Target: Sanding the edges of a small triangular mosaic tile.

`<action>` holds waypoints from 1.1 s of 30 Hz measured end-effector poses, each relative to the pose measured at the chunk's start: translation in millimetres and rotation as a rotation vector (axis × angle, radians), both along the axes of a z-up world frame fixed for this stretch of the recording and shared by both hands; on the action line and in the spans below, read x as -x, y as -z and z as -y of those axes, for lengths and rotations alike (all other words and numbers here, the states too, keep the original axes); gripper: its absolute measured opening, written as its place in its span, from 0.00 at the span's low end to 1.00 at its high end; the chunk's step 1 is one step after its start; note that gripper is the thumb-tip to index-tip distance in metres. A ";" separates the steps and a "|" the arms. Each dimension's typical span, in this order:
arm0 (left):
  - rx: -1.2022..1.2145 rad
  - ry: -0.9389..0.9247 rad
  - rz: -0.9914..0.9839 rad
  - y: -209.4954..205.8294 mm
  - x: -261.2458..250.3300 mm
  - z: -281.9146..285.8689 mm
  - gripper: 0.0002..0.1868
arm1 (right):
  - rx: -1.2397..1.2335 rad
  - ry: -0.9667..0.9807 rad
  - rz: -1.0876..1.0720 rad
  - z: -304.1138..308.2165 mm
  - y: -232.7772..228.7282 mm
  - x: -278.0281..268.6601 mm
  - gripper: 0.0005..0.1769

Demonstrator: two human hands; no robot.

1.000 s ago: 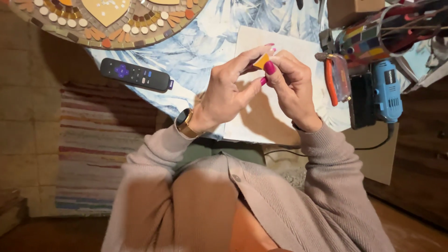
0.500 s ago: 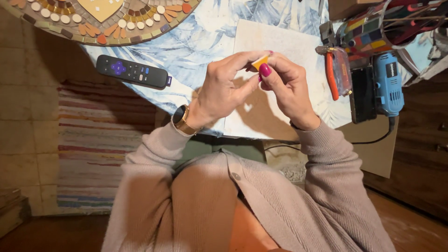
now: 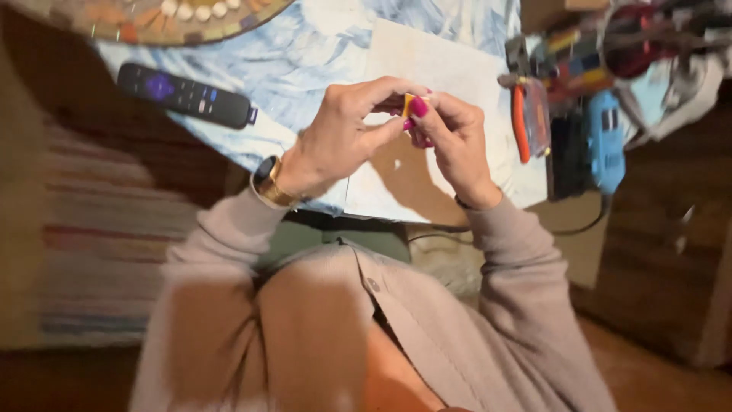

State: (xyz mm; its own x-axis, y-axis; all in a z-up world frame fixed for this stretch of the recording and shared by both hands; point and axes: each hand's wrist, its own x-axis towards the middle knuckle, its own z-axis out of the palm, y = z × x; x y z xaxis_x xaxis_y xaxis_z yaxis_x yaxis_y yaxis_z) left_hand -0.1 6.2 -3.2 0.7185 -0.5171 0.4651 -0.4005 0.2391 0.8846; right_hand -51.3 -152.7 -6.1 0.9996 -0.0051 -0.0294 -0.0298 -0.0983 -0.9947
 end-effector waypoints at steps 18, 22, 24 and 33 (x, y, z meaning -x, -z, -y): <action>0.026 0.017 -0.019 30.2 5.0 -11.0 0.18 | -0.202 -0.054 -0.109 -11.0 12.0 10.9 0.14; 0.024 0.014 -0.007 27.3 6.3 -15.2 0.17 | -0.201 -0.049 -0.107 -12.9 12.7 11.0 0.14; 0.025 0.006 -0.018 26.8 7.8 -15.5 0.18 | -0.189 -0.062 -0.092 -13.2 11.6 12.4 0.13; -0.014 0.151 0.018 17.1 25.5 -0.3 0.19 | -0.118 -0.015 -0.089 2.0 3.0 45.6 0.14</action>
State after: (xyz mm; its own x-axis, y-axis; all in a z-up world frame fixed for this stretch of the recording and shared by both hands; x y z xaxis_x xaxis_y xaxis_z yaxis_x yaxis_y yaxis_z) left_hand -25.6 6.4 -20.3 0.6237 -0.6254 0.4689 -0.3763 0.2856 0.8814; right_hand -97.0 -154.6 -9.1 0.9930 0.0183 -0.1170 -0.1173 0.0176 -0.9929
